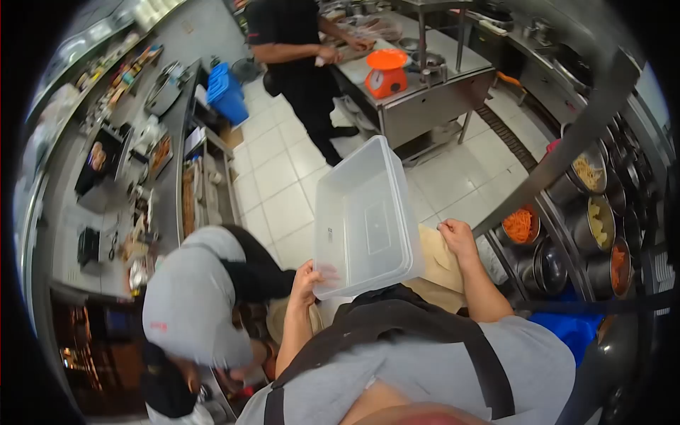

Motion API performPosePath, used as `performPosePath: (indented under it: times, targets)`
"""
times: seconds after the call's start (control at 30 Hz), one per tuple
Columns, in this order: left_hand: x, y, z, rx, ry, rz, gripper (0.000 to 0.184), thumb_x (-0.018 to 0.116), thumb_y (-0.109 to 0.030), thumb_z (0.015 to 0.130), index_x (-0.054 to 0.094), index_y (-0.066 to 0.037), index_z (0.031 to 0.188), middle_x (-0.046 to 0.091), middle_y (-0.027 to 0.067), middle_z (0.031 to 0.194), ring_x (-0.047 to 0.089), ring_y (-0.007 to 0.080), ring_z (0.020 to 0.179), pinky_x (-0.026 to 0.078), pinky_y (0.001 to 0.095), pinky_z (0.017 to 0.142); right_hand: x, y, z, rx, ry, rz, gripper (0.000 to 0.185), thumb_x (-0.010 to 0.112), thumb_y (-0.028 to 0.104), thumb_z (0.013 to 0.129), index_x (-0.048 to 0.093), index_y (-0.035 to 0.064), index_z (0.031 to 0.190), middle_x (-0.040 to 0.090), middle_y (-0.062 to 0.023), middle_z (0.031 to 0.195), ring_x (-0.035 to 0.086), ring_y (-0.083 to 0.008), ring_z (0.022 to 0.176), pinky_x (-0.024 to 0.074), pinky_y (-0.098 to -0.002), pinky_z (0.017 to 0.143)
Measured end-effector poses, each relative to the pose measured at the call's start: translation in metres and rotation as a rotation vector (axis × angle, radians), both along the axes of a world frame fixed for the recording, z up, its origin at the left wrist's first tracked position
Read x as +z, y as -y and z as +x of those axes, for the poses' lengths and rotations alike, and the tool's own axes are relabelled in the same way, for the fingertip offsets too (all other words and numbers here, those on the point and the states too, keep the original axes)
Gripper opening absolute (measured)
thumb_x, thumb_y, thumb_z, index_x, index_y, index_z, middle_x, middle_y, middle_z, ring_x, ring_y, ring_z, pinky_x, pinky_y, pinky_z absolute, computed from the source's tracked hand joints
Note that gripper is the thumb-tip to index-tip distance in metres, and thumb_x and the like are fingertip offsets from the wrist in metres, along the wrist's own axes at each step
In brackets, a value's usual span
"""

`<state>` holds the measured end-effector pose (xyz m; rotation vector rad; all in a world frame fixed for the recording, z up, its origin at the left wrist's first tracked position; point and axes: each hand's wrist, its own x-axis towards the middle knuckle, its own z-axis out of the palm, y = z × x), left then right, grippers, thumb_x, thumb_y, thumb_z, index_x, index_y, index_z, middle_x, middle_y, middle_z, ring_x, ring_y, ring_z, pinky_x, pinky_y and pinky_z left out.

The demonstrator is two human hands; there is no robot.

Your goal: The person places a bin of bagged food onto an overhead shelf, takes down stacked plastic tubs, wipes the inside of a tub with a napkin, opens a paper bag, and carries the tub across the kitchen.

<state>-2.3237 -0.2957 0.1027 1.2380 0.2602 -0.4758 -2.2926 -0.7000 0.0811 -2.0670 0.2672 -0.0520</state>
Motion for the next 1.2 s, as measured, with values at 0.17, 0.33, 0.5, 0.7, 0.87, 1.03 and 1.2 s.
performPosePath:
  times: [0.17,0.33,0.5,0.7,0.87,1.03,1.2]
  targets:
    - [0.013,0.010,0.146,-0.231,0.062,0.058,0.041,0.049,-0.003,0.060,0.057,0.007,0.099,0.063,0.0181,0.096,0.067,0.0326,0.086,0.058,0.0388,0.068,0.004,-0.001,0.061,-0.156,-0.032,-0.119,0.027,0.063,0.024,0.081,0.067,-0.0022,0.087,0.064,-0.0130,0.067,0.060,-0.0165,0.061,0.0468,-0.0319,0.059]
    - [0.027,0.061,0.249,-0.493,0.141,0.030,0.042,0.050,-0.003,0.061,0.057,0.007,0.101,0.063,0.0179,0.093,0.067,0.0303,0.086,0.057,0.0364,0.067,-0.018,0.009,0.086,-0.335,-0.122,-0.072,0.027,0.060,0.026,0.082,0.068,0.0008,0.089,0.064,-0.0180,0.069,0.062,-0.0269,0.063,0.0485,-0.0369,0.062]
    - [0.007,0.142,0.325,-0.620,0.143,0.033,0.038,0.050,-0.001,0.063,0.056,0.007,0.099,0.064,0.0165,0.090,0.067,0.0266,0.079,0.056,0.0346,0.065,-0.072,0.039,0.106,-0.501,-0.048,0.240,0.028,0.058,0.025,0.081,0.068,0.0002,0.091,0.065,-0.0207,0.074,0.064,-0.0345,0.070,0.0488,-0.0425,0.068]
    - [-0.026,0.259,0.406,-0.697,0.135,0.183,0.023,0.054,0.000,0.067,0.057,0.006,0.090,0.065,0.0146,0.082,0.066,0.0251,0.072,0.056,0.0346,0.064,-0.078,0.109,0.180,-0.598,-0.108,0.093,0.029,0.058,0.025,0.080,0.068,-0.0005,0.090,0.065,-0.0220,0.075,0.064,-0.0355,0.070,0.0487,-0.0427,0.068]
    - [-0.035,0.342,0.460,-0.603,0.143,0.369,0.016,0.063,-0.008,0.062,0.063,-0.001,0.076,0.062,0.0107,0.071,0.058,0.0189,0.068,0.044,0.0324,0.058,-0.085,0.207,0.238,-0.630,-0.155,-0.036,0.029,0.058,0.024,0.080,0.067,-0.0012,0.089,0.065,-0.0230,0.075,0.064,-0.0363,0.071,0.0485,-0.0429,0.068]
    - [-0.004,0.429,0.524,-0.664,0.309,0.457,0.015,0.066,-0.010,0.061,0.053,-0.003,0.066,0.052,0.0079,0.063,0.049,0.0180,0.061,0.037,0.0344,0.052,-0.088,0.295,0.319,-0.577,-0.178,-0.178,0.029,0.057,0.024,0.079,0.067,-0.0018,0.088,0.064,-0.0241,0.075,0.064,-0.0372,0.071,0.0484,-0.0431,0.068]
    - [-0.006,0.520,0.578,-0.711,0.248,0.301,0.016,0.067,-0.011,0.062,0.058,-0.002,0.072,0.055,0.0042,0.067,0.051,0.0142,0.065,0.040,0.0296,0.056,-0.113,0.363,0.373,-0.531,-0.247,-0.368,0.030,0.057,0.024,0.079,0.067,-0.0024,0.087,0.064,-0.0252,0.076,0.064,-0.0381,0.071,0.0483,-0.0433,0.068]
